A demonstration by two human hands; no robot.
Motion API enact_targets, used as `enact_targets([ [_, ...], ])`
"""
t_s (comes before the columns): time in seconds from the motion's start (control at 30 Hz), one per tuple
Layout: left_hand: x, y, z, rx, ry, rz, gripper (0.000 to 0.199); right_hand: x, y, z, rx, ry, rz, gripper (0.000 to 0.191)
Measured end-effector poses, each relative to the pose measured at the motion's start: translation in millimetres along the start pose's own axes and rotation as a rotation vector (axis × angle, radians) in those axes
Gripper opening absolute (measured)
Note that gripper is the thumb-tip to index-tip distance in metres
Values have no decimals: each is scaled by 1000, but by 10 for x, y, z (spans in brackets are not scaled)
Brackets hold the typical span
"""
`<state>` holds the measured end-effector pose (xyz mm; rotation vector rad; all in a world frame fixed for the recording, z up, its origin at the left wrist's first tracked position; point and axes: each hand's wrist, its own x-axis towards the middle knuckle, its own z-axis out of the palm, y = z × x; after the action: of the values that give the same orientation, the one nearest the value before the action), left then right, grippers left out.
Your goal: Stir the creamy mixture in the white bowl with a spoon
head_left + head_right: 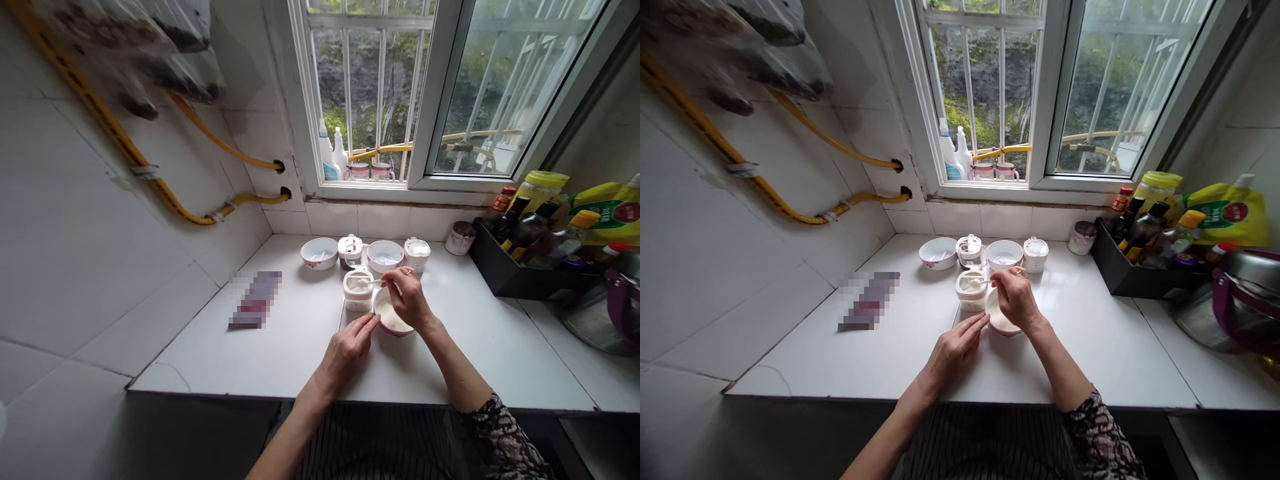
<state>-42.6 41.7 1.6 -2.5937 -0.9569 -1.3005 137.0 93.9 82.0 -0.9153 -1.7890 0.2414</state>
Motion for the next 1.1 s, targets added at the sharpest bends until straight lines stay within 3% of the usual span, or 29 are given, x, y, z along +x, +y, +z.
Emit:
enact_targets([
  [0.07, 3, 1, -3, 6, 5, 3, 52, -20, -6, 3, -115, -35, -165, 17],
  [0.13, 7, 6, -7, 8, 7, 3, 51, -24, -3, -5, -133, -15, -174, 17],
  [0.2, 9, 12, -9, 4, 1, -2, 51, -16, 9, -18, -82, 46, -38, 14],
  [0.37, 1, 10, -3, 5, -8, -5, 54, 33, 93, -102, 315, 163, 556, 12],
  [0.47, -10, 0, 3, 8, -10, -7, 55, 64, 147, -205, 412, 190, 721, 13],
  [0.63, -10, -1, -9, 1, -23, -9, 55, 70, 170, -326, 316, 110, 642, 7],
  [0.83, 0, 12, -20, 6, -15, -6, 52, 22, 106, -236, 48, -56, 484, 10],
  [0.97, 1, 12, -16, 9, -14, -3, 53, 4, 108, -188, 117, -134, 580, 12],
  [1.1, 0, 10, -12, 4, -7, -4, 53, 19, 183, -217, 239, -67, 691, 13],
])
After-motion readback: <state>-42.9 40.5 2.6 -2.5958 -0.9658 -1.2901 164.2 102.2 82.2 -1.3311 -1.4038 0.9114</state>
